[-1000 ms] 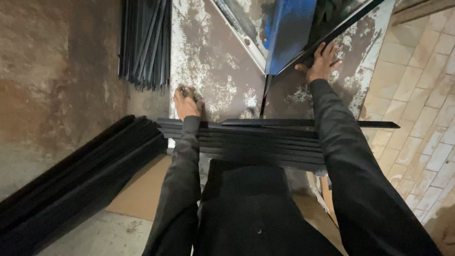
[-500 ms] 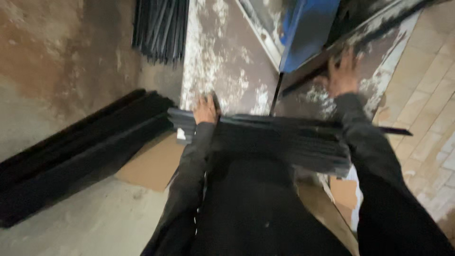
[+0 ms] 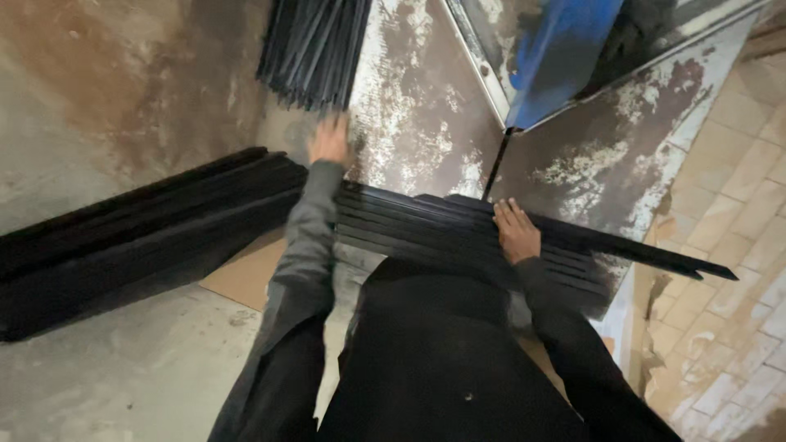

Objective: The person takes black picture-frame moulding strips from a stack, aligns each strip against the fence of a double mitre saw, and cuts them to length one at a time, stacking the cut pieces. At the end the person carries a small container and walks away from the cutting station.

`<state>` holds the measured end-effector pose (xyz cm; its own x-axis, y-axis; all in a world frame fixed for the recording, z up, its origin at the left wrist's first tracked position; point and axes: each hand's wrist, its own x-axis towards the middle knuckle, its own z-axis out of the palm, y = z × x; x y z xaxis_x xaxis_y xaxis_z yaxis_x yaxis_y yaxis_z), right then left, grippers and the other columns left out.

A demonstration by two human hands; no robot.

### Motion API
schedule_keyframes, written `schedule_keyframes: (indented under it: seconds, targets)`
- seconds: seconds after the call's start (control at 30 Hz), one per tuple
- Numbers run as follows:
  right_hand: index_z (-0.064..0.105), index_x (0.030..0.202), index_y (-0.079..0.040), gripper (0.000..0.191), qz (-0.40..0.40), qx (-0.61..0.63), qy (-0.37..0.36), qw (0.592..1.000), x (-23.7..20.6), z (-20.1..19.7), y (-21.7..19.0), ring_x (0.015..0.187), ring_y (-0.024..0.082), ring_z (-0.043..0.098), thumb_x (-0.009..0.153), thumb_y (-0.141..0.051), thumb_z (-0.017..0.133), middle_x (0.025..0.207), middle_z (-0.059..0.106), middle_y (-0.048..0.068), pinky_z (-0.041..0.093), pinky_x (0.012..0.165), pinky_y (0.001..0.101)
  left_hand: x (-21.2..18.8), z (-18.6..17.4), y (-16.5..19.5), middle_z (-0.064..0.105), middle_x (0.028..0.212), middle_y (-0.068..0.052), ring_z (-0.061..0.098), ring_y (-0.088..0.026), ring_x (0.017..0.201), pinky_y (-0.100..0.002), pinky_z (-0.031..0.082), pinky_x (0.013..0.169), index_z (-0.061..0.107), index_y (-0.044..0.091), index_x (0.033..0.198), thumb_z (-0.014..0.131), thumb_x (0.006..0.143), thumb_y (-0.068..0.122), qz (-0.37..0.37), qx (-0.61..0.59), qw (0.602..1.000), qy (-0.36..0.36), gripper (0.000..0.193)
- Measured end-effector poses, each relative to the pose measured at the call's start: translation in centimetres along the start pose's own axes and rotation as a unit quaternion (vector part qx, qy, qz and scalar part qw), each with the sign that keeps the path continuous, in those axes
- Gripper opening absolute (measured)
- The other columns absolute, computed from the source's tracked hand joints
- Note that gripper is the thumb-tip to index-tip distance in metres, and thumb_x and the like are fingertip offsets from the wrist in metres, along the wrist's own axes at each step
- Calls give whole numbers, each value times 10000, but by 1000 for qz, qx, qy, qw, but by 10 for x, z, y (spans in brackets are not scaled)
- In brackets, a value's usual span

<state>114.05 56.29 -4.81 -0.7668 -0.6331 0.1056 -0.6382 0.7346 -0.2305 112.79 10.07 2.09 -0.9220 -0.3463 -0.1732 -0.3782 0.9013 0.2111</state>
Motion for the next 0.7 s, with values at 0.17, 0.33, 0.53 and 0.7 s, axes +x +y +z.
schedule_keyframes:
  seconds: [0.17, 0.33, 0.53, 0.7]
  targets:
    - [639, 1359, -60, 422, 15, 78, -29, 996, 3, -10, -16, 1394, 286, 541, 993, -269, 676, 1445, 619, 101, 488, 1097, 429, -54, 21, -86, 625, 1361, -129, 578, -345, 1281, -660, 414, 1040, 622, 223, 1356, 776, 867, 455, -103, 90, 933, -332, 563]
    - [553, 1411, 23, 736, -36, 151, -59, 986, 15, -12, -26, 1429, 408, 353, 798, -313, 782, 1504, 458, 240, 348, 1128, 581, -65, 16, -110, 734, 1140, -147, 701, -369, 1064, -519, 562, 869, 722, 228, 1191, 859, 778, 428, -24, 82, 976, -200, 479]
    - [612, 1309, -99, 502, -64, 95, -114, 987, 13, -17, -36, 1409, 290, 472, 845, -158, 794, 1374, 587, 90, 322, 1238, 532, -83, -101, -90, 774, 1016, -161, 756, -316, 937, -398, 577, 839, 765, 74, 1087, 913, 703, 229, 116, -188, 961, -165, 440]
    - [631, 1330, -171, 392, 15, 59, -172, 983, 12, -58, 14, 1105, 294, 594, 953, -99, 711, 1089, 625, 75, 424, 1019, 518, -96, -155, -61, 674, 875, -39, 642, -118, 694, -281, 540, 623, 748, 51, 1206, 796, 817, 114, -15, -435, 854, -287, 396]
